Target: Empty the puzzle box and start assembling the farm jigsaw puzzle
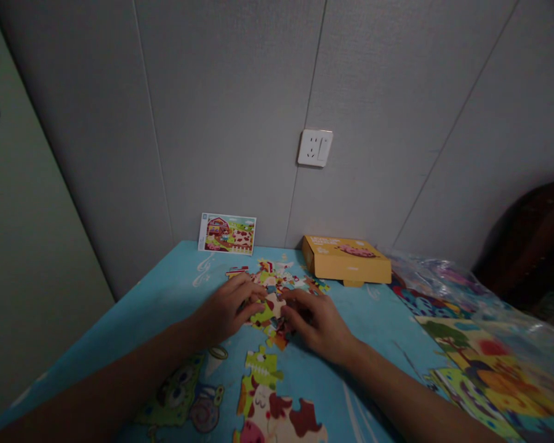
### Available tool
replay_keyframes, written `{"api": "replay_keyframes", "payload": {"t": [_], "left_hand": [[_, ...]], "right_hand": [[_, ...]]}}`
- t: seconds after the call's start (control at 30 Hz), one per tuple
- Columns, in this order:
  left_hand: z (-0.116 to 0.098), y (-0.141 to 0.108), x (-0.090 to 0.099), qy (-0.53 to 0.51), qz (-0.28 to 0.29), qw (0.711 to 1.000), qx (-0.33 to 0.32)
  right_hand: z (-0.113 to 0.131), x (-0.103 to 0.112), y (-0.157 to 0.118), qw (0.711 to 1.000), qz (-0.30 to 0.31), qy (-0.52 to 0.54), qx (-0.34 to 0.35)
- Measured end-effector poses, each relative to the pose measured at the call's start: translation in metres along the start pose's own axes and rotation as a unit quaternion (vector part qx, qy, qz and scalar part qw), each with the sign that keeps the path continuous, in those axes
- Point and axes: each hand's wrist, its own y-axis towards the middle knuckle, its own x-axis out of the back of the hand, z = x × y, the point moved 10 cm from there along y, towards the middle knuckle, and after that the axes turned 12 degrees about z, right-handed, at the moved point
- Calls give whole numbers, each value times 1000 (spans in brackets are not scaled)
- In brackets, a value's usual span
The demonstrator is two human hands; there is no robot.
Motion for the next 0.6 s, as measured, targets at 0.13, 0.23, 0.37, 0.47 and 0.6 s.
{"api": "replay_keyframes", "payload": {"t": [0.13,0.23,0.37,0.47,0.6], "left_hand": [[-3,1,0,-3,3,1000,-6],[-6,1,1,4,-2,1000,-23],[-11,2,3,17,-6,999,-45],[-11,3,1,22,0,999,-43],[-11,3,1,20,0,999,-44]], "right_hand": [[-1,-3,0,1000,20,2,-1],[-2,-5,0,1000,29,0,-7],[-2,-7,0,999,35,-6,-13],[-2,-7,1,999,34,-15,-16],[-3,-8,1,999,39,-23,-20]]}}
